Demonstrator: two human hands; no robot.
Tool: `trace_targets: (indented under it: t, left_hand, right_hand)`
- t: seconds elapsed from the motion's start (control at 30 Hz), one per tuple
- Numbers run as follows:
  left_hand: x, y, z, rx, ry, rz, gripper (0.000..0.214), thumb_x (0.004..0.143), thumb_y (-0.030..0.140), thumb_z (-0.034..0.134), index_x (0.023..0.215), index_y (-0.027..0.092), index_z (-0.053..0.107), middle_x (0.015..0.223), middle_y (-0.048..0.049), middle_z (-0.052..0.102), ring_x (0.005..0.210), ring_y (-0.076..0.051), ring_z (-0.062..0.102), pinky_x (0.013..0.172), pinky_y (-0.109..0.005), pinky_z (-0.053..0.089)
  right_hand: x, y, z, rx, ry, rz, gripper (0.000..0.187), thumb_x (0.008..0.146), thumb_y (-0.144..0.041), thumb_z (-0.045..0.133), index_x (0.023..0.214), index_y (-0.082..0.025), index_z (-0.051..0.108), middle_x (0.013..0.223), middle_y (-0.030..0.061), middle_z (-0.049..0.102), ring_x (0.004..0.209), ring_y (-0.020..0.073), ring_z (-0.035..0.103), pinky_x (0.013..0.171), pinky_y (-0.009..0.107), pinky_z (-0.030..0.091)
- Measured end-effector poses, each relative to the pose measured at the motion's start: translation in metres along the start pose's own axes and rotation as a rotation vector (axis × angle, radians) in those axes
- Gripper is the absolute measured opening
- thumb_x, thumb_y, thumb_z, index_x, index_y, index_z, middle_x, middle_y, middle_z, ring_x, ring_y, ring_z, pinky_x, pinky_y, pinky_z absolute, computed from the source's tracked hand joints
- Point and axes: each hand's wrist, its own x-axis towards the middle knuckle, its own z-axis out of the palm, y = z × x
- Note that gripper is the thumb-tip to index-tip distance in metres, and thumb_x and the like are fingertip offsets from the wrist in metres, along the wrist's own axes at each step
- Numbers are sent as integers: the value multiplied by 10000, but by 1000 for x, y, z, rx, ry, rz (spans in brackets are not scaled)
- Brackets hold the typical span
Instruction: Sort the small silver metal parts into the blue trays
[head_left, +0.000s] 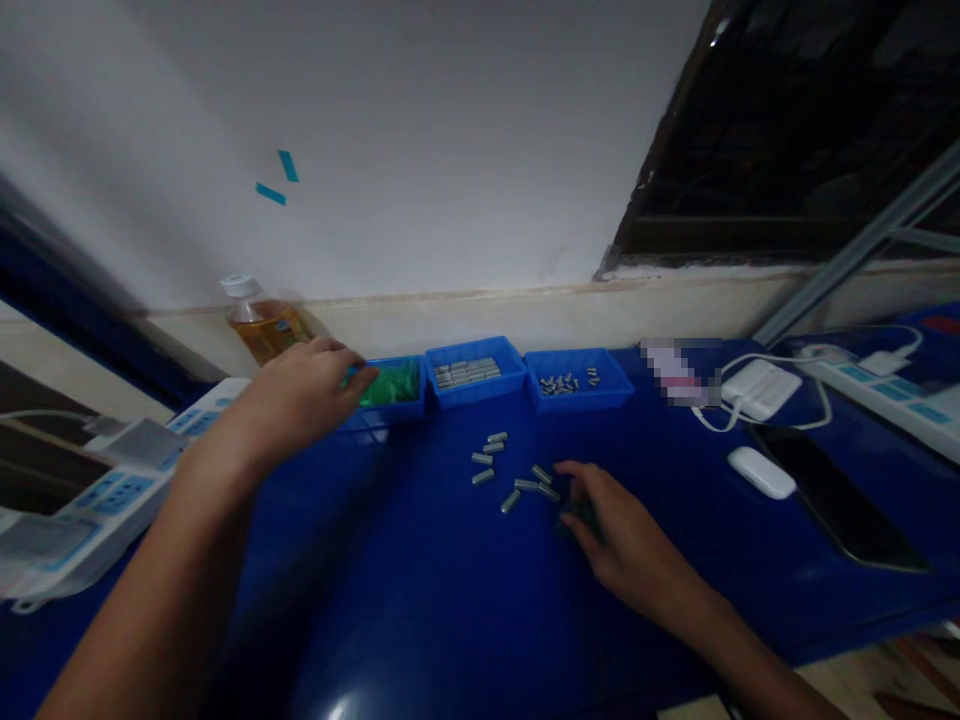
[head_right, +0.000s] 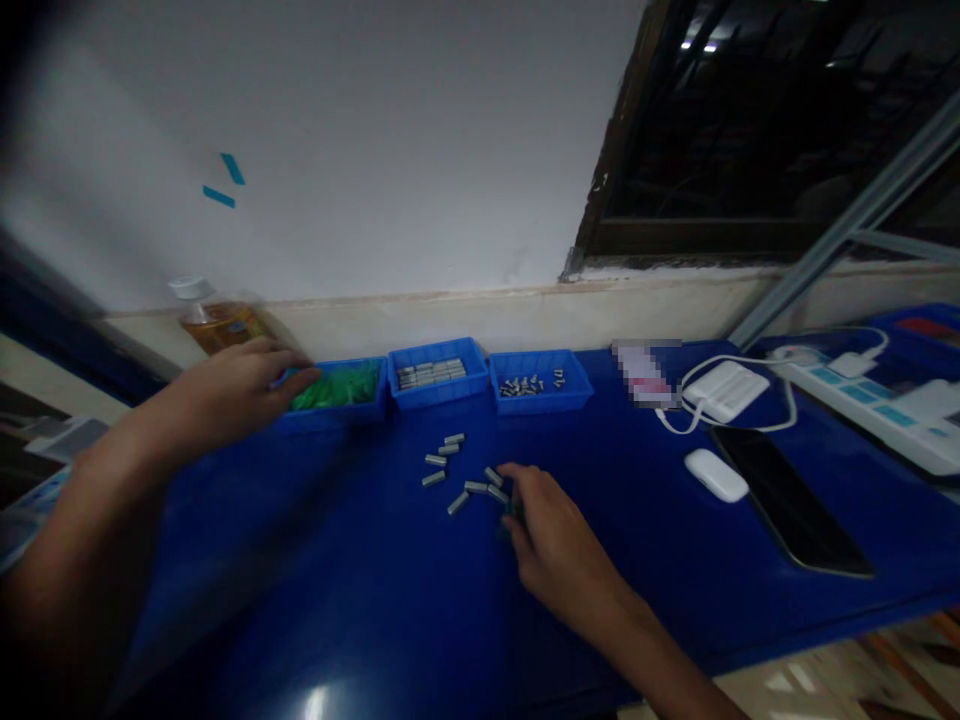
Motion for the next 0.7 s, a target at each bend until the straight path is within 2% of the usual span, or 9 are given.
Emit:
trace_targets:
  t: [0.07, 0.17, 0.23, 0.3, 0.4, 0.5, 0.53, 0.6, 0.7]
  left_hand:
    - [-13, 30, -4, -254, -147, 127, 405, 891, 461, 388, 948, 158, 650, 957, -72, 668, 896, -226, 603, 842, -346, 443]
    - [-33, 74, 11, -757, -588, 180, 523, 889, 561, 321, 911, 146, 639, 838, -63, 670, 741, -176, 612, 622, -264, 463]
    - [-41, 92, 24, -972, -631, 182, 459, 863, 541, 402, 876, 133, 613, 783, -51, 648, 668, -140, 579, 558, -226, 431]
    - [-43, 95, 31, -1080, -563, 195, 348, 814, 462, 515, 886, 130, 590, 767, -35, 635, 653, -121, 560, 577, -218, 429]
    - [-35, 66, 24, -899, -285, 137, 295, 785, 401, 545, 901, 134, 590, 797, -39, 644, 696, -140, 578, 650, -244, 455]
    - [-20, 8, 8, -265, 223, -222, 338, 815, 397, 508, 1001, 129, 595, 912, -81, 659, 818, -211, 601, 739, -304, 455]
    - [-15, -12, 4, -83, 262, -353, 356, 815, 387, 506, 1042, 125, 586, 974, -103, 660, 882, -247, 604, 768, -331, 452]
    - [-4, -45, 1, 71, 199, -493, 364, 809, 387, 509, 1069, 140, 578, 1062, -108, 655, 960, -276, 601, 782, -333, 454]
    - [13, -68, 11, 134, 68, -500, 374, 821, 409, 484, 1082, 153, 561, 1062, -112, 661, 973, -275, 607, 777, -318, 459]
  right_hand:
    - [14, -13, -5, 108, 102, -65, 204, 826, -87, 488, 997, -196, 514, 824, 28, 573, 743, 152, 567, 653, 281, 463]
    - [32, -37, -10, 90, 253, -379, 143, 812, -54, 497, 794, -195, 514, 792, 13, 570, 772, 140, 552, 704, 292, 425]
    - [40, -50, -7, 8, 320, -631, 146, 812, -58, 508, 764, -193, 536, 816, 13, 597, 873, 156, 558, 785, 333, 397]
    - [44, -59, -1, -69, 366, -787, 152, 834, -85, 506, 755, -200, 569, 856, 13, 629, 996, 174, 539, 846, 362, 363]
    - [44, -57, 12, -146, 355, -753, 123, 841, -134, 530, 855, -214, 623, 1017, 30, 649, 1141, 220, 465, 905, 400, 329]
    - [43, -43, 25, -152, 298, -588, 180, 825, -179, 578, 994, -210, 631, 1121, 66, 617, 1192, 268, 420, 940, 441, 323]
    - [43, -38, 29, -141, 288, -540, 192, 825, -188, 585, 1010, -207, 632, 1114, 75, 615, 1192, 274, 419, 942, 448, 330]
    - [45, -30, 34, -119, 277, -463, 198, 830, -195, 585, 1021, -204, 636, 1084, 85, 614, 1183, 282, 423, 940, 459, 349]
    - [47, -26, 38, -82, 280, -395, 195, 840, -201, 577, 1024, -209, 642, 1045, 85, 612, 1172, 287, 426, 937, 468, 373]
